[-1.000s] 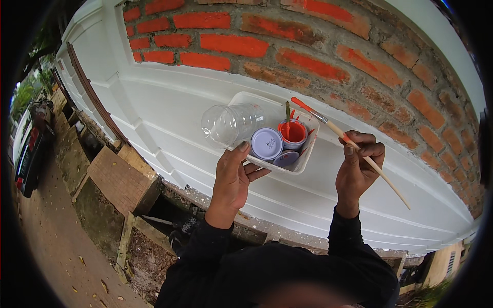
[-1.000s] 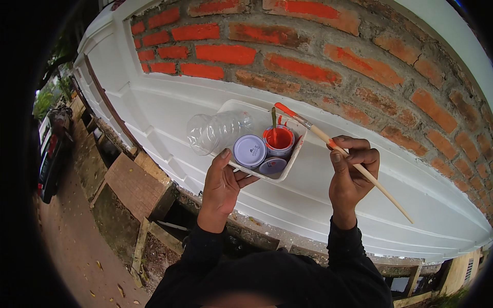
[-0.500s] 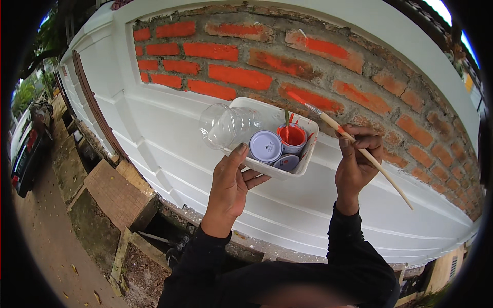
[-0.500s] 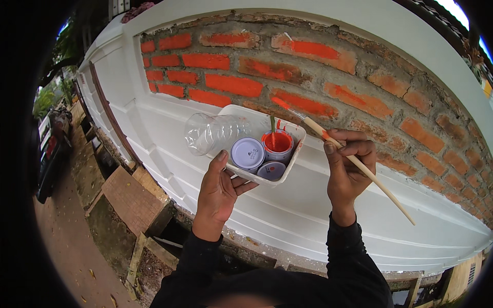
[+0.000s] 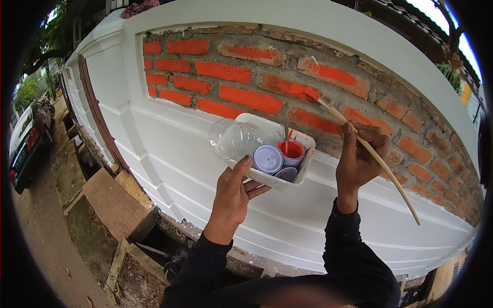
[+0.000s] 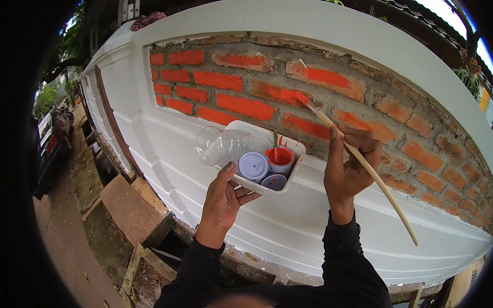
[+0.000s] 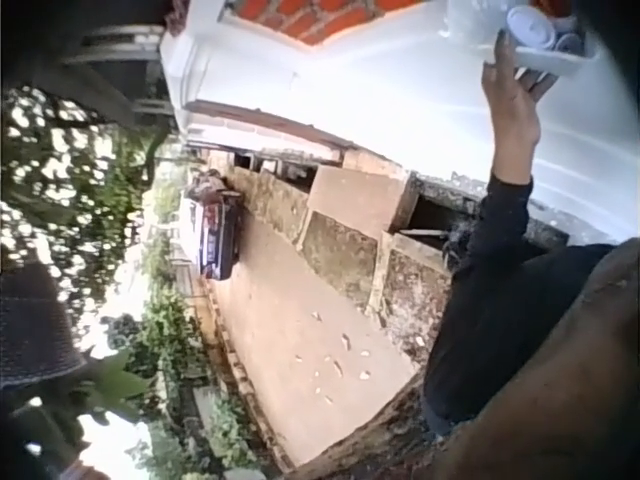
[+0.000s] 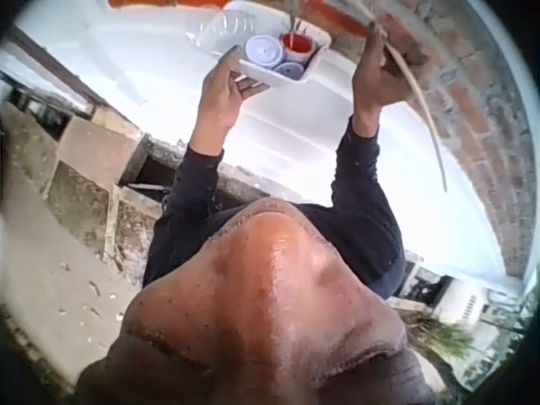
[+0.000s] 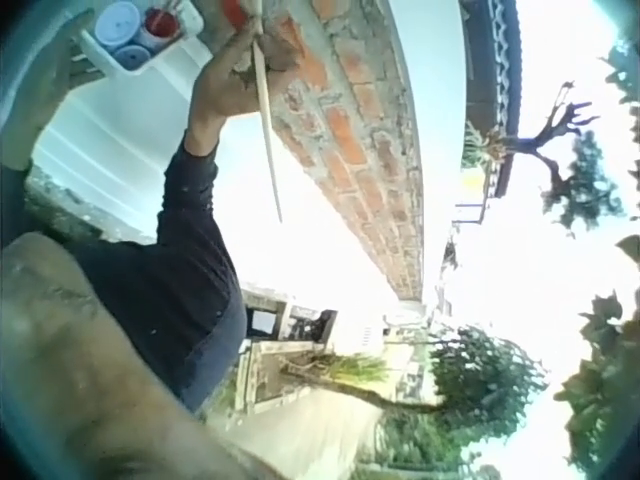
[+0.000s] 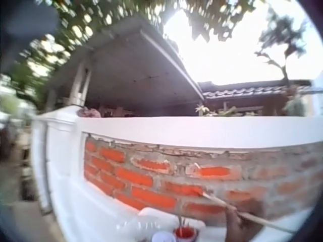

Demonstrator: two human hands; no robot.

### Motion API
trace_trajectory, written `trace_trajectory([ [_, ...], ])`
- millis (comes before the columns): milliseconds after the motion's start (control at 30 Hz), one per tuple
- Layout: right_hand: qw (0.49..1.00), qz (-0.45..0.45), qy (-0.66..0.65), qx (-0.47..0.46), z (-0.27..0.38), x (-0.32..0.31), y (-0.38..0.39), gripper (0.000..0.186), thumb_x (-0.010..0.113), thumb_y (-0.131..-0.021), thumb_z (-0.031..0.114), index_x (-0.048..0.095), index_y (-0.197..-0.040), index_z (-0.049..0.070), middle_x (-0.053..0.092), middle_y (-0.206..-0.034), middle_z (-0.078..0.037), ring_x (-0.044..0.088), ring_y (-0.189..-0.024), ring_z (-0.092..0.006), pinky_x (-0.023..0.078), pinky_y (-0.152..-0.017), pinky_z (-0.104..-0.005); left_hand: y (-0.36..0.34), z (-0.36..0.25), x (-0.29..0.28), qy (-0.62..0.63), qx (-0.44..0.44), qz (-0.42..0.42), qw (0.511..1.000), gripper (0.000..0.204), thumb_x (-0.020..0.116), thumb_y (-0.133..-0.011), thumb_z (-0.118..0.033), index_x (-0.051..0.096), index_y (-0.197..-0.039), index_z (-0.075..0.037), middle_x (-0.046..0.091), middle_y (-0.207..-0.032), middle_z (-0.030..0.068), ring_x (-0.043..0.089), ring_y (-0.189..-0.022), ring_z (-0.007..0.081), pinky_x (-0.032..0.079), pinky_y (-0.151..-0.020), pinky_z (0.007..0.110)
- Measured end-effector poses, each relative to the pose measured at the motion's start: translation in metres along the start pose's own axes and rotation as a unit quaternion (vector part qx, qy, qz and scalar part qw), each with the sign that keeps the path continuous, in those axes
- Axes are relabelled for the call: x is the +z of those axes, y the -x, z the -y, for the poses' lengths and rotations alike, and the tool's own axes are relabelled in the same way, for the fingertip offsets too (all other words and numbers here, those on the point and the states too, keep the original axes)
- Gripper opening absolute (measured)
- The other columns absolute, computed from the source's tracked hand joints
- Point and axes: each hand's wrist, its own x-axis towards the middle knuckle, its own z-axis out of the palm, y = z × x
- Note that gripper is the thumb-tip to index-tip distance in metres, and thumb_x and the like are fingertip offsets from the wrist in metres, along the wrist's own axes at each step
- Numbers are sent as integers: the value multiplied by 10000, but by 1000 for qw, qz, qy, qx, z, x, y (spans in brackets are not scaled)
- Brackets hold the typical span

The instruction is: Painting individual bricks on a wall with red paint using a small brush.

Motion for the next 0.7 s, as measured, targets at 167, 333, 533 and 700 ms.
trace_trajectory([
  [167,998,53,-31,-30,8,17,-6,241,707,-899,-95,499,-949,16,666,-961,-170,712,-939,-217,612,-818,-303,0,3,-3,-14,-14,-16,1000,538,653,-954,-456,550,-1287,-46,678,-1204,138,716,-1067,287,606,-913,462],
  [333,992,77,59,-80,14,16,-1,225,708,-889,-106,518,-924,9,670,-952,-167,702,-905,-213,584,-800,-313,2,2,-4,-16,-6,-22,1000,523,653,-956,-452,558,-1275,-49,691,-1178,133,719,-1057,282,607,-909,464],
  [533,990,92,5,-111,11,48,-12,232,778,-823,-70,575,-874,31,659,-892,-131,685,-758,-223,541,-621,-315,2,-4,-12,-13,1,-13,1000,499,645,-965,-440,560,-1270,-54,690,-1183,131,717,-1066,287,603,-919,477],
  [700,983,83,87,-138,15,50,-9,236,789,-817,-50,577,-864,39,649,-836,-121,669,-722,-234,514,-588,-310,3,-4,-18,-8,7,-28,1000,511,648,-963,-443,556,-1275,-50,685,-1195,137,719,-1061,299,599,-925,482],
])
